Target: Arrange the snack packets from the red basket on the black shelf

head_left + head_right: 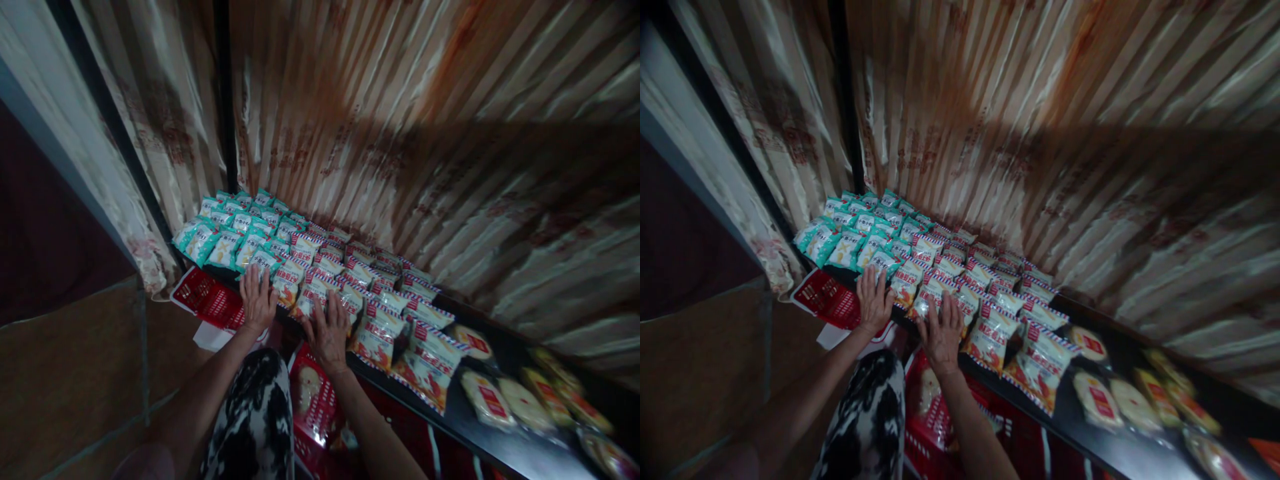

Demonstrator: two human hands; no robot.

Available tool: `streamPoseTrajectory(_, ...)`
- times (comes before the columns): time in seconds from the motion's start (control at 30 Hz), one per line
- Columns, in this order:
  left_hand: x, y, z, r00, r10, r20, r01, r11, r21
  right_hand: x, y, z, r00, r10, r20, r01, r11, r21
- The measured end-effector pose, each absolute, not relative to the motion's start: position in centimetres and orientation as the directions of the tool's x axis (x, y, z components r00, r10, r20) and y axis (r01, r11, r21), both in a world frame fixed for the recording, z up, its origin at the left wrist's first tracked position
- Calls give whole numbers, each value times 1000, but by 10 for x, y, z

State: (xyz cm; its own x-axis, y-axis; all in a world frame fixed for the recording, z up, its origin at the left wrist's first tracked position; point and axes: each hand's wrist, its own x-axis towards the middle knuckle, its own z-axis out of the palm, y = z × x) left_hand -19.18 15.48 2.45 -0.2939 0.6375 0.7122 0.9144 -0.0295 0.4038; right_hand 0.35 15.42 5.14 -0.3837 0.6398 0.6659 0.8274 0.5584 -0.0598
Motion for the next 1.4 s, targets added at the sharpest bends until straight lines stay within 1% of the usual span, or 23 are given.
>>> streamPoseTrajectory(0.1, -188, 151, 26, -272, 639, 719, 920, -47, 389, 3, 152, 53, -386, 651, 653, 827, 559, -69)
streamPoseTrajectory(0.17, -184, 147, 28, -234, 640, 732, 924, -89, 373, 2, 150, 53, -382, 656, 651, 829, 555, -72)
streamPoseTrajectory(0.5, -136, 121, 33, 65, 659, 750, 907, -353, 231, 12, 137, 47, -334, 632, 699, 839, 538, -85)
streamPoseTrajectory(0.6, -123, 119, 29, 120, 666, 737, 898, -390, 206, 23, 132, 46, -328, 644, 691, 839, 536, -100)
streamPoseTrajectory(0.83, -111, 124, 24, 104, 692, 714, 921, -339, 194, 40, 129, 46, -324, 643, 694, 818, 559, -136)
streamPoseTrajectory(1.03, -111, 121, 26, 98, 716, 691, 928, -316, 196, 42, 126, 48, -289, 661, 693, 846, 515, -138)
streamPoseTrajectory(1.17, -110, 123, 23, 98, 735, 671, 928, -311, 205, 41, 128, 42, -290, 686, 667, 849, 506, -151)
streamPoseTrajectory(1.4, -111, 125, 23, 76, 731, 678, 923, -309, 230, 42, 130, 43, -313, 688, 655, 815, 548, -186)
